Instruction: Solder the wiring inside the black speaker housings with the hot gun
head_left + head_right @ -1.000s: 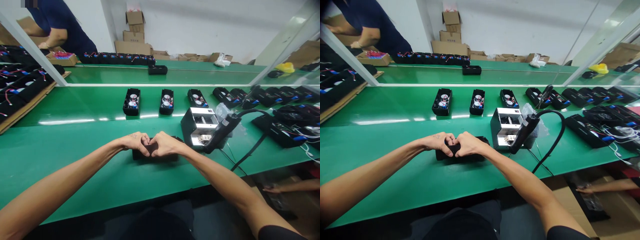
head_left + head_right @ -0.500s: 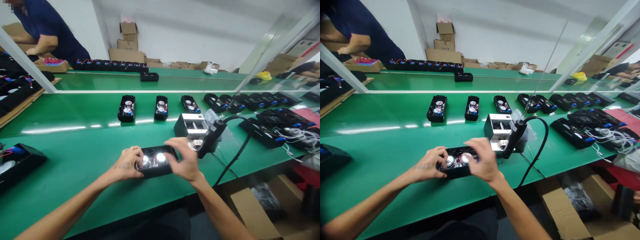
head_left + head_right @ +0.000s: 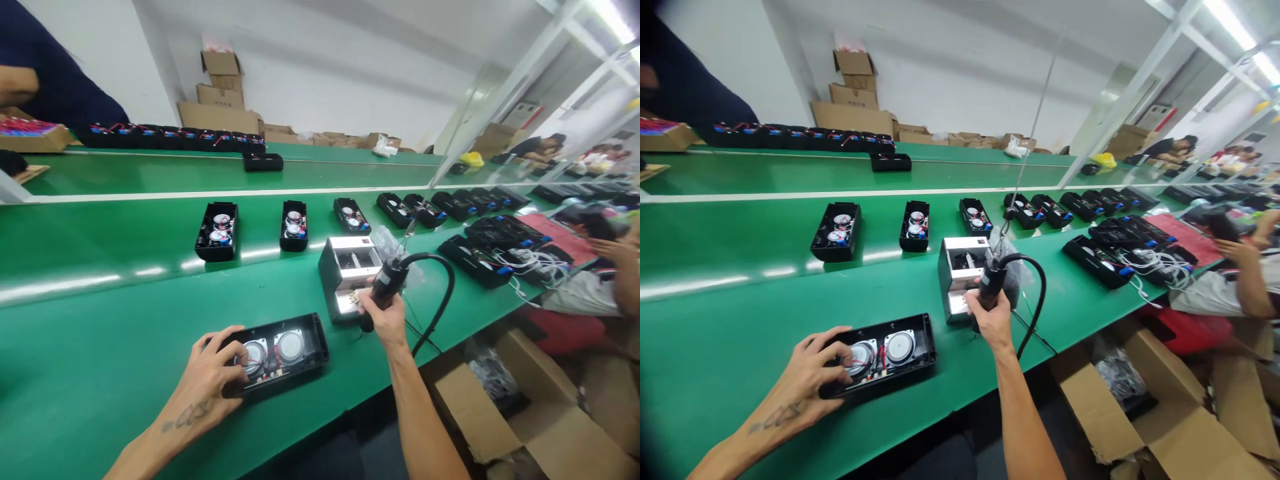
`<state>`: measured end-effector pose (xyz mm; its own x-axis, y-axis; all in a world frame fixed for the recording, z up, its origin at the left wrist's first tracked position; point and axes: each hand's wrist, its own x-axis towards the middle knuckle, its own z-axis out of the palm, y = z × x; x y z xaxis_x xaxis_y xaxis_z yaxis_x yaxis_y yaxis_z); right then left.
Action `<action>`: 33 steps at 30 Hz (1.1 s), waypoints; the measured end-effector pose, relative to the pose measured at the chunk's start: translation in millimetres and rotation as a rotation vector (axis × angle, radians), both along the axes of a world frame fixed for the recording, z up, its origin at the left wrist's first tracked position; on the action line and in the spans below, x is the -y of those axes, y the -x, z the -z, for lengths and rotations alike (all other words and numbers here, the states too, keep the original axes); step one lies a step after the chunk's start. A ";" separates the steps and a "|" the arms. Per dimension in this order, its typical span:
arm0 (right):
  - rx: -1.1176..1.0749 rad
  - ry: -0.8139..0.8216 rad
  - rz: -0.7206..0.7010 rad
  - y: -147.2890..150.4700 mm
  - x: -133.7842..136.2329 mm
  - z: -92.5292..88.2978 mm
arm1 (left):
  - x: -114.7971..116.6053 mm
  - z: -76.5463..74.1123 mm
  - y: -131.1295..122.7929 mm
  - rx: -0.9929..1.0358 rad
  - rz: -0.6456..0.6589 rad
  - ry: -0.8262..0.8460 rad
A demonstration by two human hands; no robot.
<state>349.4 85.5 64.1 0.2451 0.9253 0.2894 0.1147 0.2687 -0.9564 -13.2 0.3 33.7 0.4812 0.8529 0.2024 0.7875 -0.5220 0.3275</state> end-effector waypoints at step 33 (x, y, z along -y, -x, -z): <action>-0.386 -0.208 -0.474 93.5 55.4 -42.3 | 7.2 1.8 -33.4 0.047 -0.081 -0.025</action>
